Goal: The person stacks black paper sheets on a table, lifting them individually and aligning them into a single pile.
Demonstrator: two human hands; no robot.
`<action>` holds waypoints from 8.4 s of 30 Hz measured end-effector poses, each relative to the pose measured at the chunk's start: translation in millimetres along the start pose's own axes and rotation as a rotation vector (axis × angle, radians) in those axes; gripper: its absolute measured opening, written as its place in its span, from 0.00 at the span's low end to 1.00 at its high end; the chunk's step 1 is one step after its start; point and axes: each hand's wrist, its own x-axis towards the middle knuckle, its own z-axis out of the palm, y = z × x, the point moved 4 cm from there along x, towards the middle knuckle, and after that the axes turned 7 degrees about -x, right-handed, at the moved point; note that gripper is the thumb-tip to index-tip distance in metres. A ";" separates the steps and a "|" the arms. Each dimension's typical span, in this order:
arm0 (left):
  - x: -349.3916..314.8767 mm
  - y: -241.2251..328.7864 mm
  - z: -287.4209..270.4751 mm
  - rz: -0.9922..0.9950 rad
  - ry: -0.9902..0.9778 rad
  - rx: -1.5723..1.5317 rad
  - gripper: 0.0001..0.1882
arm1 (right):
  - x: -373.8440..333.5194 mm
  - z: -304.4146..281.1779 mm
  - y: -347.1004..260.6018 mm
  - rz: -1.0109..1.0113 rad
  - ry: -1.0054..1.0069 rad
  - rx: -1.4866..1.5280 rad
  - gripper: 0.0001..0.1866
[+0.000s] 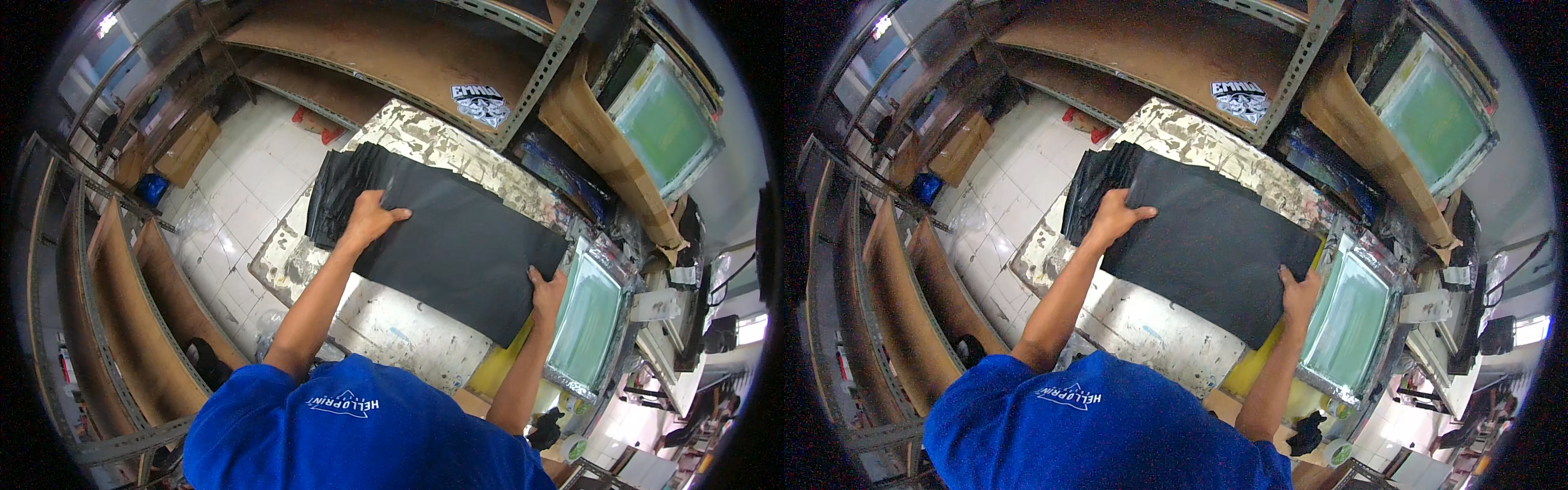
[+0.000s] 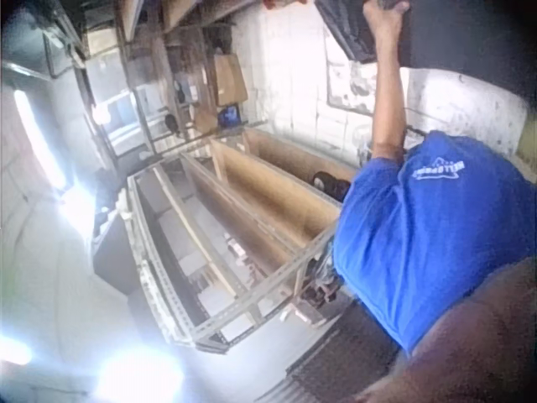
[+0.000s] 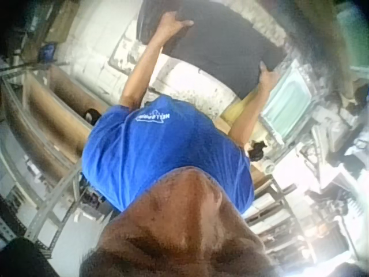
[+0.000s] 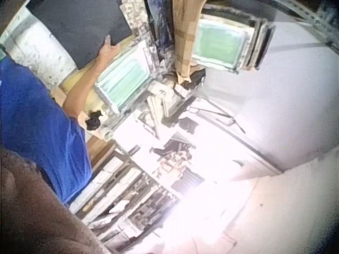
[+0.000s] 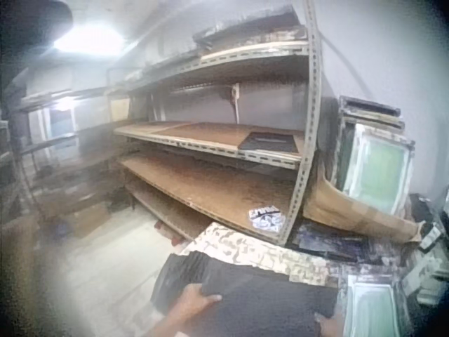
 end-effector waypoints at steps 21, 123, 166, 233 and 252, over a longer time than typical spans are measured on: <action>41.2 -30.1 11.4 0.371 0.463 0.734 0.26 | -22.1 57.9 16.5 -0.220 0.027 -0.640 0.25; -107.3 -109.3 97.8 0.362 -0.017 0.658 0.35 | -23.9 44.6 40.6 -0.498 -0.165 -0.726 0.24; -96.5 -106.7 10.8 0.538 0.447 0.392 0.19 | -222.1 -199.6 83.4 0.437 0.110 -0.975 0.24; 87.8 99.3 -125.1 0.205 0.151 -0.156 0.23 | -191.7 -34.9 79.2 0.313 -0.464 -0.419 0.25; -35.4 194.8 -143.0 0.233 -0.036 -0.545 0.24 | -96.5 261.6 -31.0 0.663 -0.978 1.648 0.44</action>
